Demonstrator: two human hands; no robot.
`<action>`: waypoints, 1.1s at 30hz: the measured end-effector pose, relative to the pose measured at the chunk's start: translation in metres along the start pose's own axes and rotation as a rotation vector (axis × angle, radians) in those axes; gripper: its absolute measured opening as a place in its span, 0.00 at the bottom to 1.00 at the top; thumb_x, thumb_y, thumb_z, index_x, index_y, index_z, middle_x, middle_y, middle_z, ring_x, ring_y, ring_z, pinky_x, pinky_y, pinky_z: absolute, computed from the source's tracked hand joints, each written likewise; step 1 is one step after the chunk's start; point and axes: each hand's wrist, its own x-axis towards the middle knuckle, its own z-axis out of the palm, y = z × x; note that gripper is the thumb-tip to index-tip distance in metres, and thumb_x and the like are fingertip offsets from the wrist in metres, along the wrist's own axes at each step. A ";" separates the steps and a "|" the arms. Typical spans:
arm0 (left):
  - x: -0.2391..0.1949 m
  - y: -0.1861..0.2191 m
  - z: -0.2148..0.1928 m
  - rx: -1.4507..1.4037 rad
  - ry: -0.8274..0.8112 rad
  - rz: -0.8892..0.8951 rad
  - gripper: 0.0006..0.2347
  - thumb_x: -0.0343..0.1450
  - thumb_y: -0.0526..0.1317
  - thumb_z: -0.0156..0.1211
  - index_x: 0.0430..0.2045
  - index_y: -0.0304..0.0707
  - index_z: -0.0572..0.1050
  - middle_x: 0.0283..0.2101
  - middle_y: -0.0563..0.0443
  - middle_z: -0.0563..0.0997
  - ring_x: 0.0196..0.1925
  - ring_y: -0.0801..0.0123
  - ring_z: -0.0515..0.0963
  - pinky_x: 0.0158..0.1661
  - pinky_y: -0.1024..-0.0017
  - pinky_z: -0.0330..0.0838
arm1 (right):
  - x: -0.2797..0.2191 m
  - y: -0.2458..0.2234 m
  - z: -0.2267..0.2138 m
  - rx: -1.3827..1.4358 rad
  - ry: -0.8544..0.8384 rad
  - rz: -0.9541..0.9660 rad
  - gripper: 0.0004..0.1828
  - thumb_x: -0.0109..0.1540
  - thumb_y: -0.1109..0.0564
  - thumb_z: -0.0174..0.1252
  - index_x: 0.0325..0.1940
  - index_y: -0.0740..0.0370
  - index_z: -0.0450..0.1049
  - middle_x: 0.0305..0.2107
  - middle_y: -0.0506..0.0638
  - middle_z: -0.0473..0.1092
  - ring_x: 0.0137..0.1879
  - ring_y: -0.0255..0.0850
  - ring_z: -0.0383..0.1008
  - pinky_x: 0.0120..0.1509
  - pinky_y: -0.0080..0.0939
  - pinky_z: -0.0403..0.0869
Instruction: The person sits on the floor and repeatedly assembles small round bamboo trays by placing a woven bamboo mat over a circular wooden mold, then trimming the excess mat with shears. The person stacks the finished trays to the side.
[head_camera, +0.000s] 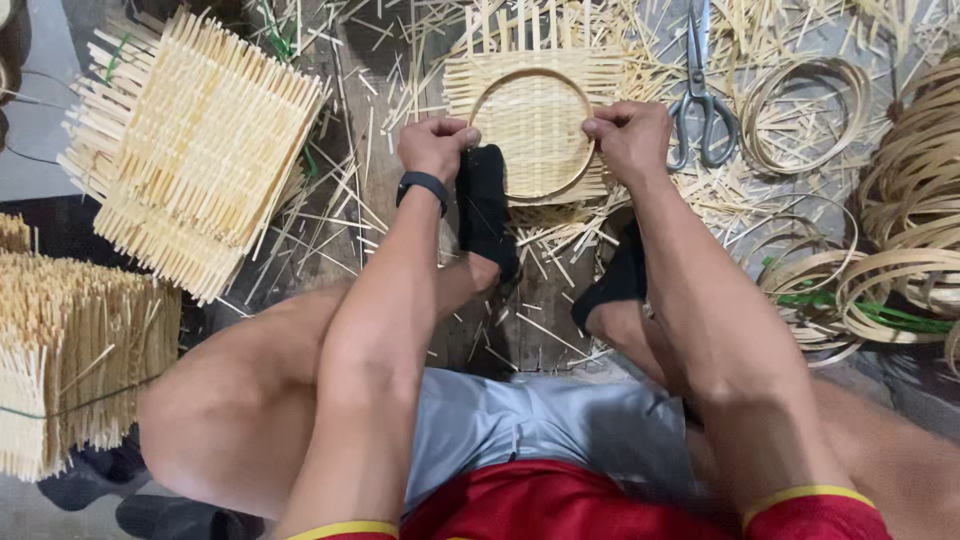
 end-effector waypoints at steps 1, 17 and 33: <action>0.000 -0.004 0.000 0.027 0.005 -0.006 0.08 0.57 0.34 0.78 0.27 0.36 0.86 0.28 0.52 0.88 0.29 0.76 0.84 0.36 0.77 0.79 | 0.000 0.001 0.000 0.023 -0.011 0.013 0.08 0.56 0.63 0.73 0.39 0.66 0.84 0.26 0.52 0.79 0.28 0.32 0.78 0.33 0.33 0.76; 0.017 0.039 -0.005 0.483 -0.179 -0.026 0.09 0.60 0.39 0.76 0.30 0.42 0.86 0.33 0.52 0.87 0.34 0.69 0.86 0.42 0.69 0.79 | -0.009 -0.037 0.004 -0.532 -0.174 -0.398 0.38 0.56 0.50 0.74 0.62 0.77 0.71 0.58 0.73 0.64 0.61 0.62 0.67 0.63 0.58 0.71; 0.036 0.036 0.053 0.156 -0.234 0.751 0.08 0.76 0.42 0.60 0.39 0.40 0.84 0.43 0.51 0.82 0.48 0.59 0.79 0.52 0.65 0.74 | -0.041 -0.044 0.071 -1.016 -0.325 -0.938 0.47 0.58 0.32 0.60 0.68 0.71 0.68 0.69 0.70 0.55 0.79 0.66 0.44 0.81 0.70 0.43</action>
